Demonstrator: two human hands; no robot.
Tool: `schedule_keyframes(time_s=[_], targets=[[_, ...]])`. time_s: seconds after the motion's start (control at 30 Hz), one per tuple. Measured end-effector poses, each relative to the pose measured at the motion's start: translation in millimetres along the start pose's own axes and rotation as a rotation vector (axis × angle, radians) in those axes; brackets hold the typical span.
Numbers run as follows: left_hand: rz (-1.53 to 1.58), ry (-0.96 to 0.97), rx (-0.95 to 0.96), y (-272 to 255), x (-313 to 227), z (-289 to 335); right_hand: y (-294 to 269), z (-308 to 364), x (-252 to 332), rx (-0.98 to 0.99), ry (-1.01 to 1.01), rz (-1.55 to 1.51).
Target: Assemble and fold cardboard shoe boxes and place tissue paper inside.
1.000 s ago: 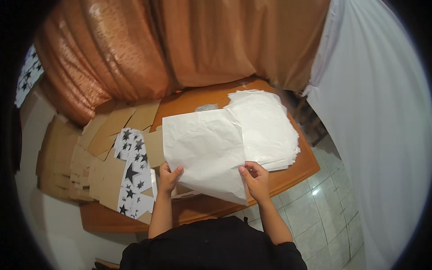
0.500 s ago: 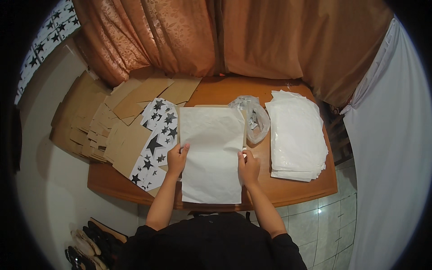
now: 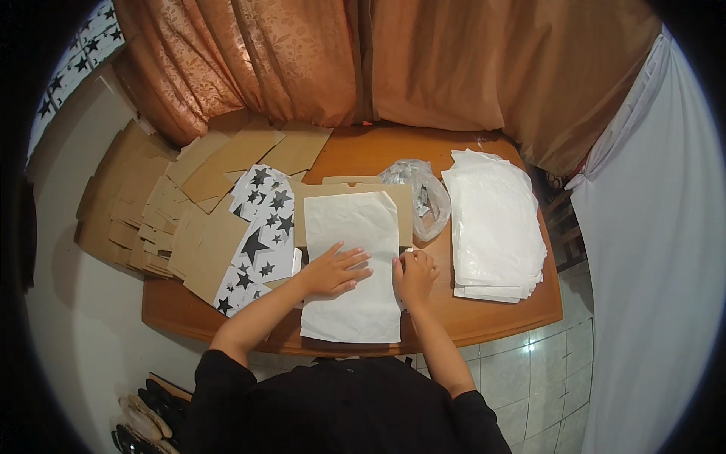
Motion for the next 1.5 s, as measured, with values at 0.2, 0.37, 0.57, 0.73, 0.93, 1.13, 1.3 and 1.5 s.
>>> schedule_keyframes(time_s=[0.2, 0.37, 0.57, 0.73, 0.93, 1.13, 1.3, 1.5], targets=[[0.108, 0.168, 0.302, 62.2, 23.6, 4.3, -28.1, 22.0, 18.3, 0.13, -0.213, -0.397], [0.217, 0.12, 0.434, 87.1, 25.4, 4.5, -60.1, 66.6, 47.7, 0.568, -0.596, -0.144], [0.034, 0.112, 0.544, 98.7, 22.7, 7.3, -52.8, 67.3, 30.4, 0.476, -0.481, -0.091], [0.015, 0.167, 0.637, 88.8, 20.5, -7.5, -51.0, 53.2, 28.4, 0.481, -0.397, -0.174], [0.036, 0.195, 0.526, 103.6, 19.3, 9.7, -66.5, 15.4, 29.9, 0.629, -0.392, -0.259], [0.413, -0.238, 0.581, 19.3, 7.0, -21.0, -55.7, -54.7, -22.2, 0.329, -0.31, -0.433], [0.604, -0.529, 0.553, -16.1, -21.6, 10.0, -6.0, -118.7, -70.7, 0.115, -0.316, -0.005], [0.812, -0.706, 0.341, 8.1, -36.2, 32.1, 55.2, -153.3, -95.2, 0.18, -0.367, 0.271]])
Point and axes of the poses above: each hand's wrist, its own z-axis away from the middle knuckle, its own y-axis out of the palm, x = y × z, the point moved 2 cm from there along -z, towards the middle knuckle, and after that the axes turned 3 degrees about -x, right-handed, at the moved point
